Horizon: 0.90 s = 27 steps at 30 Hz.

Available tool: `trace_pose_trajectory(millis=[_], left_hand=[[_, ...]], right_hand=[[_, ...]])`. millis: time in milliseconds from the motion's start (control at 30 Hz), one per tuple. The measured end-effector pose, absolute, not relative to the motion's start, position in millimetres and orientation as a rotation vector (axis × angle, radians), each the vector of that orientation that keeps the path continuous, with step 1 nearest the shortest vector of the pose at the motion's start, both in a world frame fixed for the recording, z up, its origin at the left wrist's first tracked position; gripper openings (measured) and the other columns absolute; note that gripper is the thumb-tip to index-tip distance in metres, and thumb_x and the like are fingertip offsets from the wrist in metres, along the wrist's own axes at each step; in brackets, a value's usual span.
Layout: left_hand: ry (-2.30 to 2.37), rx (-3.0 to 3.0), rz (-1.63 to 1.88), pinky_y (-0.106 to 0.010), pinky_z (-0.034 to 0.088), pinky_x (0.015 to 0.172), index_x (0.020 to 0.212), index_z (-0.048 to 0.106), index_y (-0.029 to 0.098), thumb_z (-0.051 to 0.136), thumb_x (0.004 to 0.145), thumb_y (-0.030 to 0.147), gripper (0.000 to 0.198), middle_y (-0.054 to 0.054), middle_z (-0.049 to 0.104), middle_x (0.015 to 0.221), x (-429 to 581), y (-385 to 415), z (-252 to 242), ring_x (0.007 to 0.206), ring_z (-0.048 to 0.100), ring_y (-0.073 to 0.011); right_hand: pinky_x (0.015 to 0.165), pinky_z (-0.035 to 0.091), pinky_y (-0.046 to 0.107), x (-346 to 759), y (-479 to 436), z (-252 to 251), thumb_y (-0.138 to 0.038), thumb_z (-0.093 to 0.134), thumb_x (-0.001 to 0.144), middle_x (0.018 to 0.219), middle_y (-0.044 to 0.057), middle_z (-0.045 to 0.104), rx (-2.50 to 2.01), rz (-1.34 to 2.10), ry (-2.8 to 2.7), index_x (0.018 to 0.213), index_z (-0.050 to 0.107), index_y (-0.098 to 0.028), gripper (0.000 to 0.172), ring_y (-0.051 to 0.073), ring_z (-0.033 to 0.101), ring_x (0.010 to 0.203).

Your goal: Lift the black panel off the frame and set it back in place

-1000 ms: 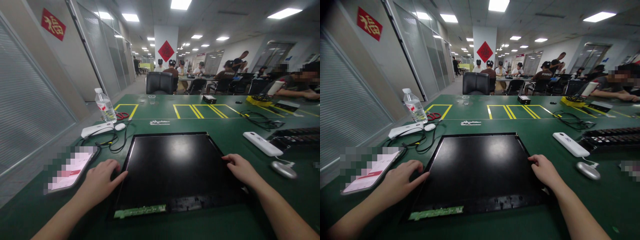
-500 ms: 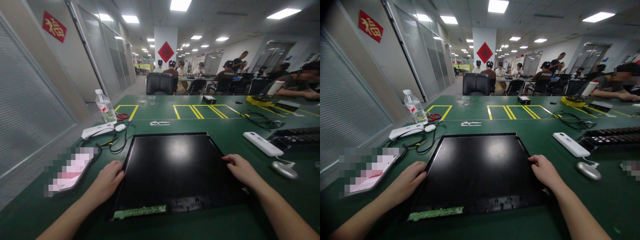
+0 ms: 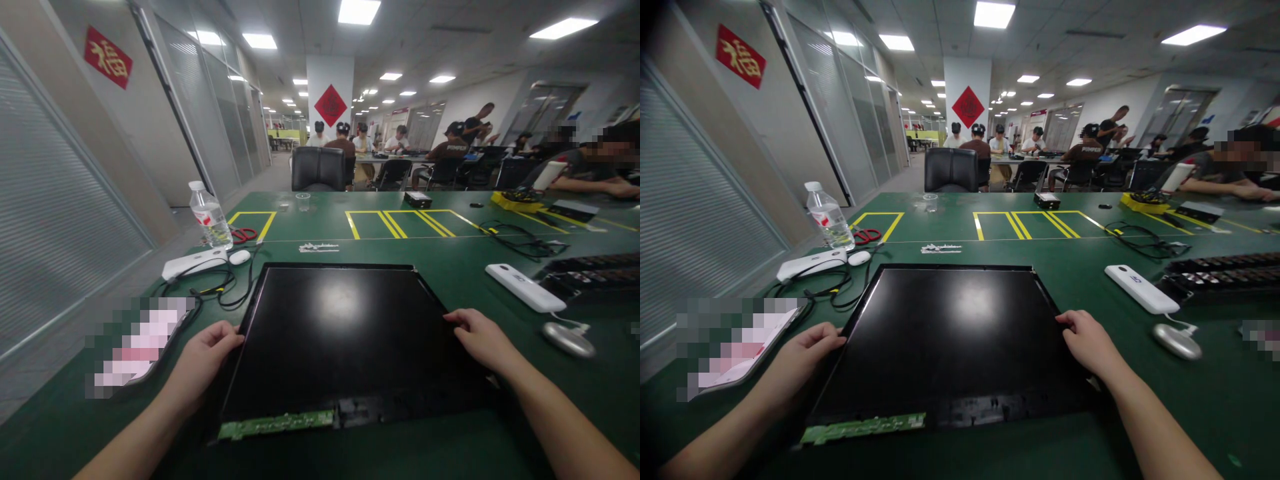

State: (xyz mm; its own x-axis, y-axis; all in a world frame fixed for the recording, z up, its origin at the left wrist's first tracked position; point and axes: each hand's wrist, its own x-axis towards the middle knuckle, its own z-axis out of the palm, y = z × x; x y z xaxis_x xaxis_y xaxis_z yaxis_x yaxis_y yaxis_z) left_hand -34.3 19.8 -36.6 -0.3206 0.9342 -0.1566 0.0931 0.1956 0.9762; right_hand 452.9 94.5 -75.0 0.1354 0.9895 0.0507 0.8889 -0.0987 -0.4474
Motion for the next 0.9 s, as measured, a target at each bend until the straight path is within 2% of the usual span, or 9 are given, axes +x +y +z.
trace_pose_trajectory(millis=[100, 200, 333, 500, 700, 800, 900], left_hand=[[1.547, 0.792, 1.282, -0.02, 0.037, 0.04, 0.059, 0.044, 0.024, 0.079, 0.059, 0.035, 0.036, 0.008, 0.053, 0.049, -30.5, 18.5, -38.8, 0.041, 0.048, -0.0113], [1.493, 0.631, 1.326, -0.021, 0.043, 0.039, 0.071, 0.048, 0.026, 0.081, 0.058, 0.031, 0.035, 0.009, 0.058, 0.05, -26.7, 18.8, -42.6, 0.04, 0.055, -0.0137], [1.458, 0.469, 1.358, -0.025, 0.051, 0.043, 0.088, 0.054, 0.028, 0.076, 0.064, 0.021, 0.033, 0.005, 0.069, 0.059, -20.0, 19.0, -42.0, 0.044, 0.065, -0.0178], [1.409, 0.373, 1.357, -0.026, 0.054, 0.043, 0.093, 0.055, 0.028, 0.07, 0.071, 0.014, 0.03, 0.005, 0.067, 0.055, -13.9, 19.1, -35.6, 0.041, 0.066, -0.0188], [1.392, 0.401, 1.344, -0.034, 0.055, 0.04, 0.104, 0.056, 0.031, 0.08, 0.062, 0.008, 0.053, 0.005, 0.068, 0.054, -17.1, 19.7, -40.5, 0.04, 0.068, -0.0255], [1.376, 0.435, 1.319, -0.039, 0.058, 0.044, 0.112, 0.057, 0.032, 0.082, 0.064, 0.012, 0.058, 0.002, 0.072, 0.06, -16.7, 17.9, -37.8, 0.047, 0.071, -0.0293], [1.394, 0.484, 1.265, -0.038, 0.059, 0.047, 0.118, 0.06, 0.03, 0.082, 0.067, 0.014, 0.057, -0.002, 0.076, 0.067, -13.4, 15.8, -30.5, 0.053, 0.074, -0.03]], right_hand=[[0.082, 0.053, 0.032, 452.1, 94.3, -73.3, -0.011, 0.05, 0.075, 0.102, 0.009, 0.071, -2.073, 0.38, -1.815, 0.094, 0.077, -0.019, 0.034, 0.02, 0.068, 0.088], [0.082, 0.053, 0.032, 452.0, 94.4, -72.7, -0.011, 0.05, 0.076, 0.103, 0.009, 0.071, -2.071, 0.383, -1.822, 0.096, 0.076, -0.019, 0.033, 0.02, 0.068, 0.089], [0.085, 0.052, 0.033, 452.9, 94.9, -74.3, -0.009, 0.049, 0.076, 0.106, 0.009, 0.071, -2.063, 0.394, -1.82, 0.095, 0.076, -0.019, 0.035, 0.021, 0.068, 0.093], [0.086, 0.052, 0.033, 453.7, 95.4, -76.8, -0.007, 0.048, 0.076, 0.106, 0.009, 0.071, -2.038, 0.373, -1.815, 0.093, 0.076, -0.02, 0.036, 0.021, 0.068, 0.095], [0.087, 0.052, 0.033, 453.5, 95.9, -76.7, -0.005, 0.048, 0.075, 0.105, 0.01, 0.072, -2.04, 0.391, -1.817, 0.094, 0.076, -0.018, 0.037, 0.022, 0.068, 0.095], [0.085, 0.053, 0.033, 454.0, 95.5, -76.8, -0.007, 0.049, 0.074, 0.104, 0.009, 0.073, -2.022, 0.396, -1.799, 0.092, 0.077, -0.02, 0.036, 0.022, 0.069, 0.092], [0.082, 0.053, 0.034, 454.9, 94.9, -77.7, -0.008, 0.049, 0.072, 0.102, 0.008, 0.073, -2.004, 0.402, -1.78, 0.089, 0.077, -0.021, 0.035, 0.021, 0.068, 0.089]])
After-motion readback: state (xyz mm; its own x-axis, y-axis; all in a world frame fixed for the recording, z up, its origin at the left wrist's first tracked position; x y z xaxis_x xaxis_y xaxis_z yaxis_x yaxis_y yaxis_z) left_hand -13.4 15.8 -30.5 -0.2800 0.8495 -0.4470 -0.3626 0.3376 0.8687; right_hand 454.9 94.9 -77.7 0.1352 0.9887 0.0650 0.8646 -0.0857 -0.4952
